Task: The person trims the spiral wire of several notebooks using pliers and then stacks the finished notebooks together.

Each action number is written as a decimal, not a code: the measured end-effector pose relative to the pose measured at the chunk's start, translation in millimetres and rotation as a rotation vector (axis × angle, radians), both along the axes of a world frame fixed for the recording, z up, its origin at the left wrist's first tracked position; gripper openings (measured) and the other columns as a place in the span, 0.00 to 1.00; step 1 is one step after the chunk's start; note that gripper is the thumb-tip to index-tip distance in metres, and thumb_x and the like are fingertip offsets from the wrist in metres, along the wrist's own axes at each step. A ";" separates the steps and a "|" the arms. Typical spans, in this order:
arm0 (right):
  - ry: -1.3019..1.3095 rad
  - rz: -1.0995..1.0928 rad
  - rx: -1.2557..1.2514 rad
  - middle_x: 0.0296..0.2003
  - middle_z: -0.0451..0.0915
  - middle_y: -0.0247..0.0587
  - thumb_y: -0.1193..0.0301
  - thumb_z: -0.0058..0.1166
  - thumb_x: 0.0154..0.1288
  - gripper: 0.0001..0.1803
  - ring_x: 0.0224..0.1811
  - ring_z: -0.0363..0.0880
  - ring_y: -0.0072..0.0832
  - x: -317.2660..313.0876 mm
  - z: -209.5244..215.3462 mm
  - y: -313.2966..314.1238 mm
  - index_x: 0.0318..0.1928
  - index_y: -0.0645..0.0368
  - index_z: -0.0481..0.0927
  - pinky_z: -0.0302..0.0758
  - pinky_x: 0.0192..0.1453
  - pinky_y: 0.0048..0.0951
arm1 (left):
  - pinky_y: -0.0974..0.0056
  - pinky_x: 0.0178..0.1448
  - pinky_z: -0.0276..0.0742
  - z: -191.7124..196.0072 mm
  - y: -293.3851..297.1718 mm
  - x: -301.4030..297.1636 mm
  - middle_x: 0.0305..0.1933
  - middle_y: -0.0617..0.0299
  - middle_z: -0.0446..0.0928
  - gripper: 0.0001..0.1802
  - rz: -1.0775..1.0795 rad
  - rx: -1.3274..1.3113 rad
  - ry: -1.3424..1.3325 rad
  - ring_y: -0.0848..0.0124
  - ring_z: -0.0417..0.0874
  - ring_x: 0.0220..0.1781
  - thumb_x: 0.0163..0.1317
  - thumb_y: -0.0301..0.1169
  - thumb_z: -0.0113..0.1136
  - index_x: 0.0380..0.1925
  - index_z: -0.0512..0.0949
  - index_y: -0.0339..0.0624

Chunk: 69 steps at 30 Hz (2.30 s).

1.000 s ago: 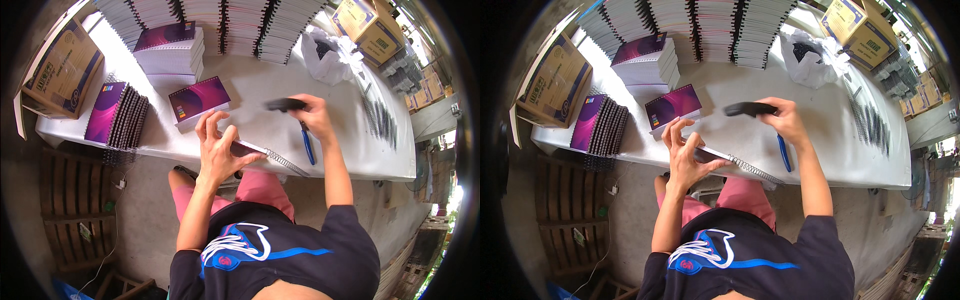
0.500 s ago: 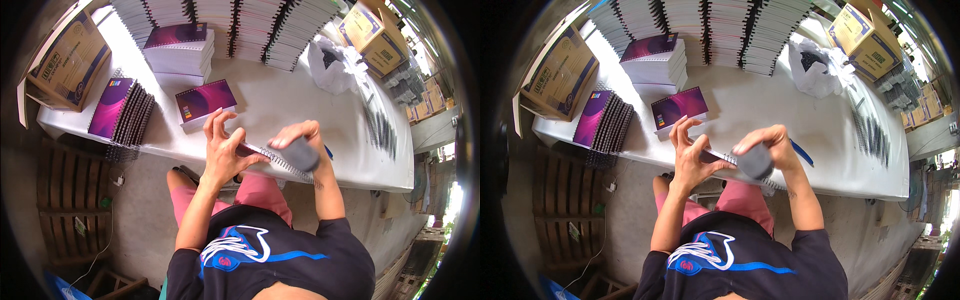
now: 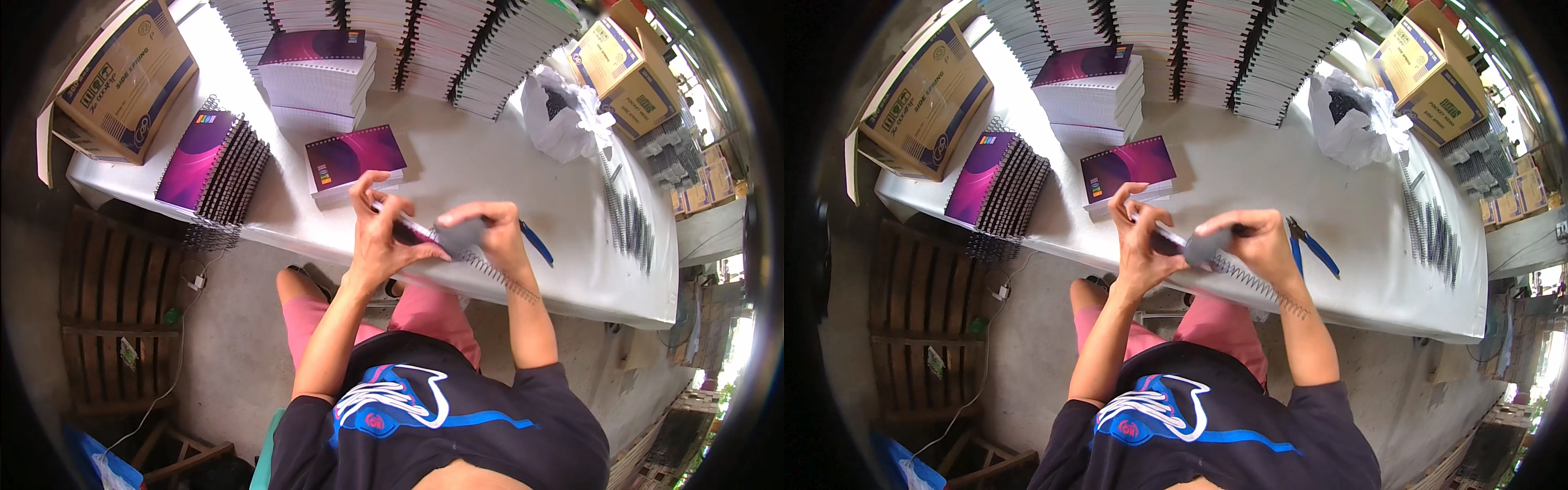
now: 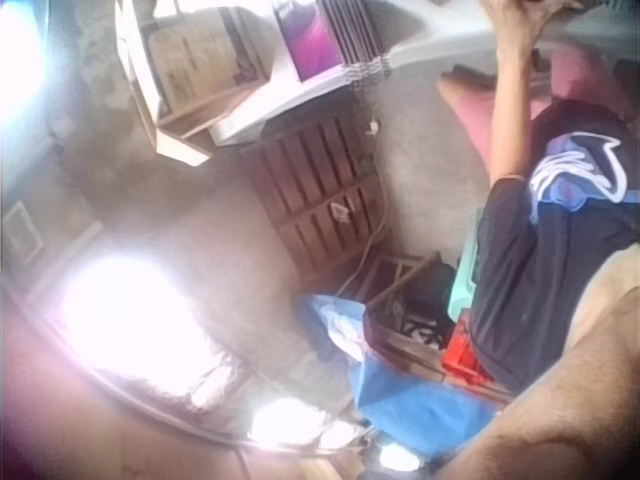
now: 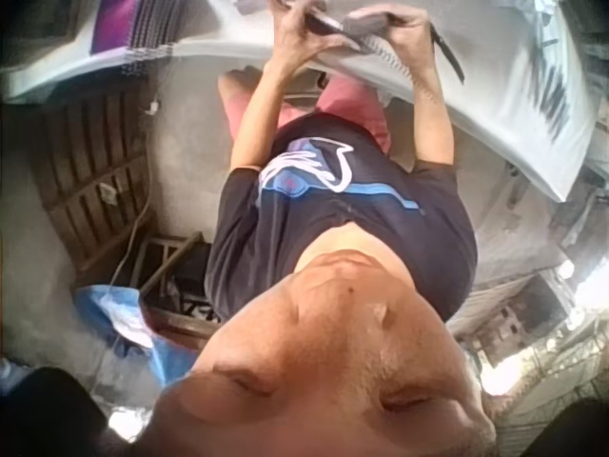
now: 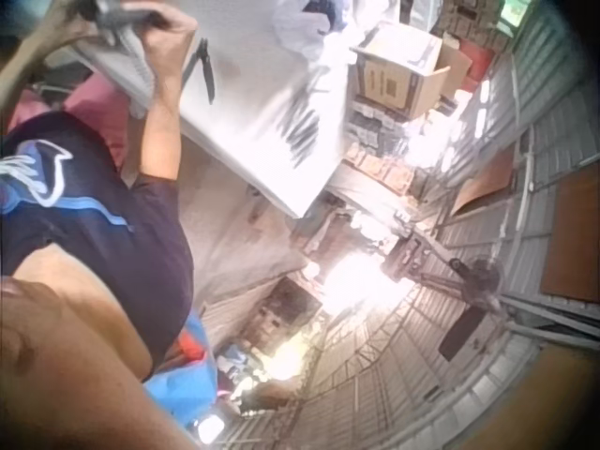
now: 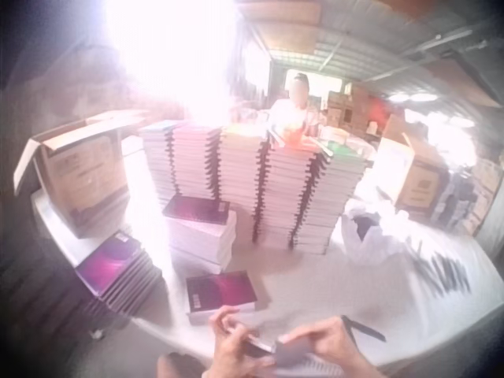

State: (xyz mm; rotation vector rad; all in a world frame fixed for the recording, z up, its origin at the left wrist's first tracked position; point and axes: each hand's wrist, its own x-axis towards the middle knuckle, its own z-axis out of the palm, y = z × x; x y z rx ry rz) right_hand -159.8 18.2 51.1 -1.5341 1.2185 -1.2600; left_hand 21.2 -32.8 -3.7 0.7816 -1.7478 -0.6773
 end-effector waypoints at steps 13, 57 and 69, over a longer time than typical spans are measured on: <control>0.290 0.053 -0.125 0.31 0.85 0.44 0.87 0.55 0.45 0.12 0.33 0.83 0.24 5.8 3.1 -13.6 0.31 0.62 0.85 0.78 0.39 0.25 | 0.56 0.44 0.69 -14.2 -6.7 3.4 0.48 0.52 0.55 0.46 -0.111 0.121 0.135 0.58 0.64 0.49 0.19 0.47 0.83 0.36 0.62 0.44; 0.639 -0.458 -0.164 0.51 0.67 0.46 0.61 0.55 0.63 0.24 0.55 0.64 0.44 38.5 32.1 86.2 0.60 0.46 0.73 0.57 0.63 0.44 | 0.72 0.40 0.73 20.6 23.3 -3.7 0.34 0.59 0.78 0.16 0.120 0.005 0.263 0.75 0.77 0.34 0.50 0.19 0.68 0.41 0.83 0.38; 0.839 -0.287 -0.075 0.51 0.70 0.44 0.62 0.57 0.60 0.24 0.56 0.67 0.42 65.3 46.1 77.1 0.59 0.40 0.75 0.57 0.64 0.44 | 0.70 0.37 0.69 30.7 26.0 6.7 0.26 0.66 0.74 0.26 0.194 -0.142 0.185 0.73 0.71 0.30 0.38 0.15 0.69 0.43 0.84 0.43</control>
